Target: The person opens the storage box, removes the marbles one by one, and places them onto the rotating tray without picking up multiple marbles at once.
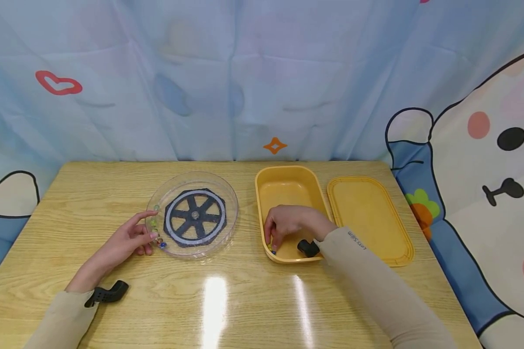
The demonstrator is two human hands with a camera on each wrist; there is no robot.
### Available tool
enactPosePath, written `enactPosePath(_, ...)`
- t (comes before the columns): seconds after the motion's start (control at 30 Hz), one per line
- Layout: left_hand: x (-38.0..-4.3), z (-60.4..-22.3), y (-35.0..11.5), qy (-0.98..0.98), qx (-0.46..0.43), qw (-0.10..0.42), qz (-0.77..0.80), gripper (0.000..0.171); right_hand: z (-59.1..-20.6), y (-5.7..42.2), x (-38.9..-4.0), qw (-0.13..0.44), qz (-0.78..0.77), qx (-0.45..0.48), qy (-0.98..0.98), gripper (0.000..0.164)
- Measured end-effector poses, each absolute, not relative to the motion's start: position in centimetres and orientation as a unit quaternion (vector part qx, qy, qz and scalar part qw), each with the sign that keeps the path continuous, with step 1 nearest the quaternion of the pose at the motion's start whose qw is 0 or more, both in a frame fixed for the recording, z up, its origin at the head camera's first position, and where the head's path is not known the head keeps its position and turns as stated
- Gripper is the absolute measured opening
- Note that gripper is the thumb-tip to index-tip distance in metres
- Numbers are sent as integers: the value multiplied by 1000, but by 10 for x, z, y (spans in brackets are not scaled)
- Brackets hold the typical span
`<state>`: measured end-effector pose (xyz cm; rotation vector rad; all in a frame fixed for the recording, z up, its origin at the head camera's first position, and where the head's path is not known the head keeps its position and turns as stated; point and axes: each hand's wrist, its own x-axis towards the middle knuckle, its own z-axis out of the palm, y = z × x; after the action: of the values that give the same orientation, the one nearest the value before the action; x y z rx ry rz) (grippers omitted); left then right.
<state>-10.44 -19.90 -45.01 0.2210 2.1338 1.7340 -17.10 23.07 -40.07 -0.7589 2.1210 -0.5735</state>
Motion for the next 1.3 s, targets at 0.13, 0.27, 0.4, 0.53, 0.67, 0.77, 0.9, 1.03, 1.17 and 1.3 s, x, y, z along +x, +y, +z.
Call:
enactPosePath(0.13,-104,-449,-199,758,79,190,620,61,-400,234,-173,399,-237,-307,831,11)
enactPosePath(0.27,-104,-449,-199,758,80,188,620,61,-400,239,-178,401,-271,-305,820,7)
enactPosePath(0.4,-104,-450,-199,756,80,191,621,62,-401,244,-182,382,-308,-294,820,6)
enactPosePath(0.53,-104,-450,-198,754,81,192,623,62,-400,248,-185,357,-337,-283,824,10)
enactPosePath(0.67,-104,-450,-198,753,83,189,625,61,-396,251,-185,341,-370,-283,817,12)
enactPosePath(0.77,-104,-450,-199,754,85,187,624,61,-391,253,-184,319,-385,-286,817,11)
enactPosePath(0.9,-104,-451,-199,756,85,190,621,61,-384,254,-182,271,-403,-283,827,10)
enactPosePath(1.03,-104,-451,-200,756,83,191,620,61,-377,251,-179,215,-408,-264,847,10)
enactPosePath(1.17,-104,-450,-200,757,85,189,620,61,-370,239,-173,155,-398,-249,869,12)
enactPosePath(1.3,-104,-450,-200,758,87,189,618,61,-363,221,-163,90,-391,-226,888,12)
